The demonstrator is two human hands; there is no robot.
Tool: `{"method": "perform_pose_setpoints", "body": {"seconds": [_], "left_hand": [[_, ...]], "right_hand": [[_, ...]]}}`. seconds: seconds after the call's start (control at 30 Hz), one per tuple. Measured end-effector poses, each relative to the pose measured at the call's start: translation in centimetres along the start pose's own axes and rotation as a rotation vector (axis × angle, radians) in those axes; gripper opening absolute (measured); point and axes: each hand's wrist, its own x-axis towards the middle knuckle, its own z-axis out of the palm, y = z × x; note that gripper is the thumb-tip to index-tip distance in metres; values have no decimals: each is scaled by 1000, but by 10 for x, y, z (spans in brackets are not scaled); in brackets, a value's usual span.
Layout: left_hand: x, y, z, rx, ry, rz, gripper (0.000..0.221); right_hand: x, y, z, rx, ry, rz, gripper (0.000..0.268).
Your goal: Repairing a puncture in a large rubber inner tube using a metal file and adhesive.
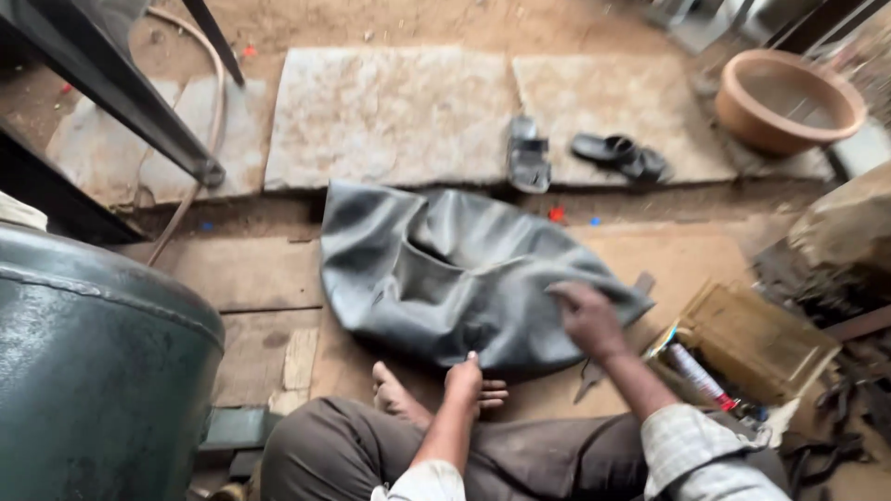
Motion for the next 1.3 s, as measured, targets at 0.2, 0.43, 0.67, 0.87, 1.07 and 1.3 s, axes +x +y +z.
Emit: {"method": "perform_pose_setpoints", "body": {"seconds": [0.2,0.43,0.67,0.87,1.07,1.3], "left_hand": [[-46,8,2,201,80,-125,61],[-167,63,36,1403,556,535,31],[-124,91,21,2346,413,600,69],[-112,96,8,2267,330,476,73],[-119,100,15,2201,293,408,87],[-90,76,1,2207,462,599,88]], "right_hand": [[-28,-67,35,-57,-493,-138,53],[-36,-47,62,-272,-870,-26,48],[-34,-51,62,-356,-911,-36,58],[-40,-55,61,-393,-962,-36,60],[-42,-53,69,-434,-966,-75,58],[-44,-27,72,-365,-755,-133,39]]}}
